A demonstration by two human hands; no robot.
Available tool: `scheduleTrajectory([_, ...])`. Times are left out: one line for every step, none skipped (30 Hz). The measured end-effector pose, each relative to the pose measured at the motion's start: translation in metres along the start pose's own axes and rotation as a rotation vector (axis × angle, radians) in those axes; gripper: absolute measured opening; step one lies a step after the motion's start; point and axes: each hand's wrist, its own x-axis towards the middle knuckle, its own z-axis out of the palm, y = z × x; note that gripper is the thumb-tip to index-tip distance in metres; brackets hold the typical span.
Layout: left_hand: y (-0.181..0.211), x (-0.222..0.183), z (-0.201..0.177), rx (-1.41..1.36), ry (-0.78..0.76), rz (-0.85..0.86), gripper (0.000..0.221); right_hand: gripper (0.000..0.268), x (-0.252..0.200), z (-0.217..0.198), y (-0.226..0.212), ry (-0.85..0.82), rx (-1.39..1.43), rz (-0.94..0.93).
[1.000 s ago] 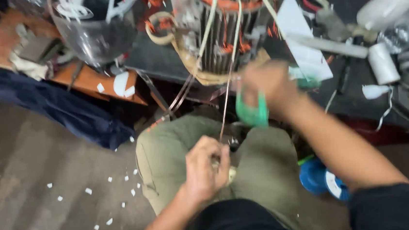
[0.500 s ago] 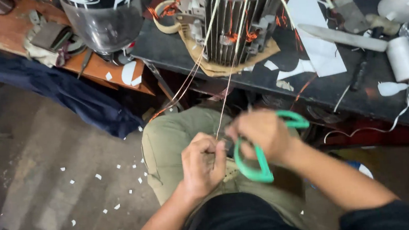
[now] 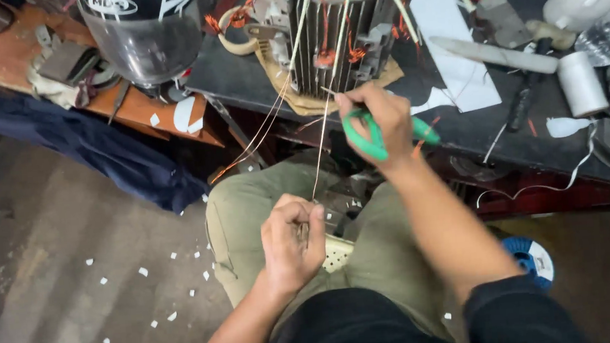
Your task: Trimming and organizing copper wire windings on a motor stator using scissors at a workbench.
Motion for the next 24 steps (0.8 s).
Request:
scheduleTrajectory([0.002, 0.003, 0.0, 0.01, -0.007, 0.003, 0.024, 0.014, 0.004, 0.007, 0.004, 0.117, -0.001, 0.099])
scheduleTrajectory([0.004, 0.003, -0.003, 0.011, -0.006, 0.01, 0.024, 0.014, -0.008, 0.003, -0.015, 0.122, -0.002, 0.094])
scheduleTrajectory([0.006, 0.004, -0.005, 0.037, -0.003, 0.014, 0.023, 0.015, -0.02, 0.0, -0.033, 0.006, 0.135, 0.077])
scheduleTrajectory([0.005, 0.006, -0.007, 0.064, 0.005, 0.028, 0.021, 0.02, -0.029, -0.002, -0.049, -0.105, 0.27, 0.048])
scheduleTrajectory([0.002, 0.01, -0.007, 0.065, 0.011, 0.045, 0.021, 0.02, -0.014, -0.003, -0.033, -0.094, 0.267, 0.033])
scheduleTrajectory([0.003, 0.007, -0.008, 0.045, -0.004, 0.02, 0.022, 0.028, -0.005, -0.007, -0.023, -0.286, 0.091, 0.048])
scheduleTrajectory([0.004, 0.005, -0.008, 0.025, -0.018, -0.006, 0.022, 0.038, 0.003, -0.011, -0.011, -0.477, -0.086, 0.062])
scheduleTrajectory([0.008, 0.001, -0.007, 0.013, -0.027, -0.007, 0.022, 0.038, 0.006, -0.007, -0.004, -0.478, -0.096, 0.073])
scheduleTrajectory([0.014, -0.002, -0.007, 0.043, -0.045, -0.064, 0.019, 0.025, 0.009, -0.003, 0.002, -0.205, -0.038, 0.066])
scheduleTrajectory([0.014, 0.003, -0.005, 0.073, -0.054, -0.094, 0.018, 0.015, 0.024, 0.003, 0.014, 0.084, 0.012, 0.026])
scheduleTrajectory([0.015, 0.0, -0.009, 0.062, -0.053, -0.069, 0.018, 0.015, 0.009, 0.009, 0.003, 0.1, -0.005, 0.012])
scheduleTrajectory([0.015, -0.001, -0.011, 0.115, -0.063, -0.173, 0.018, 0.026, -0.006, 0.015, -0.005, -0.214, -0.215, 0.076])
scheduleTrajectory([0.014, -0.003, -0.011, 0.168, -0.074, -0.276, 0.022, 0.037, -0.021, 0.022, -0.011, -0.526, -0.426, 0.146])
scheduleTrajectory([0.006, -0.009, -0.013, 0.126, -0.088, -0.24, 0.022, 0.037, -0.011, 0.001, -0.025, -0.503, -0.477, 0.155])
scheduleTrajectory([-0.005, -0.015, -0.013, 0.1, -0.051, -0.177, 0.018, 0.03, -0.003, -0.017, -0.039, -0.306, -0.151, 0.002])
scheduleTrajectory([-0.011, -0.026, -0.015, 0.08, -0.014, -0.132, 0.017, 0.024, -0.001, -0.035, -0.059, -0.122, 0.184, -0.159])
scheduleTrajectory([-0.013, -0.023, -0.005, 0.046, -0.028, -0.113, 0.017, 0.024, 0.014, -0.033, -0.036, -0.116, 0.143, -0.156])
scheduleTrajectory([-0.01, -0.025, -0.005, 0.108, -0.015, -0.187, 0.019, 0.021, 0.025, -0.027, -0.019, -0.055, 0.065, -0.105])
scheduleTrajectory([-0.008, -0.027, -0.005, 0.172, -0.002, -0.26, 0.021, 0.022, 0.036, -0.021, -0.001, 0.006, -0.014, -0.054])
scheduleTrajectory([-0.004, -0.024, -0.002, 0.159, -0.015, -0.247, 0.021, 0.022, 0.03, -0.018, -0.004, 0.016, -0.033, -0.05])
scheduleTrajectory([0.001, -0.02, 0.0, 0.168, 0.033, -0.22, 0.022, 0.009, 0.024, -0.014, -0.007, 0.021, -0.033, -0.032])
scheduleTrajectory([0.007, -0.019, 0.001, 0.185, 0.086, -0.2, 0.022, 0.018, 0.017, -0.008, -0.013, 0.022, -0.023, -0.013])
scheduleTrajectory([0.002, -0.023, 0.0, 0.178, 0.077, -0.195, 0.022, 0.018, 0.006, -0.02, -0.032, 0.028, -0.032, -0.008])
scheduleTrajectory([-0.005, -0.025, 0.001, 0.119, 0.127, -0.198, 0.024, 0.008, -0.003, -0.03, -0.051, -0.099, 0.041, -0.082])
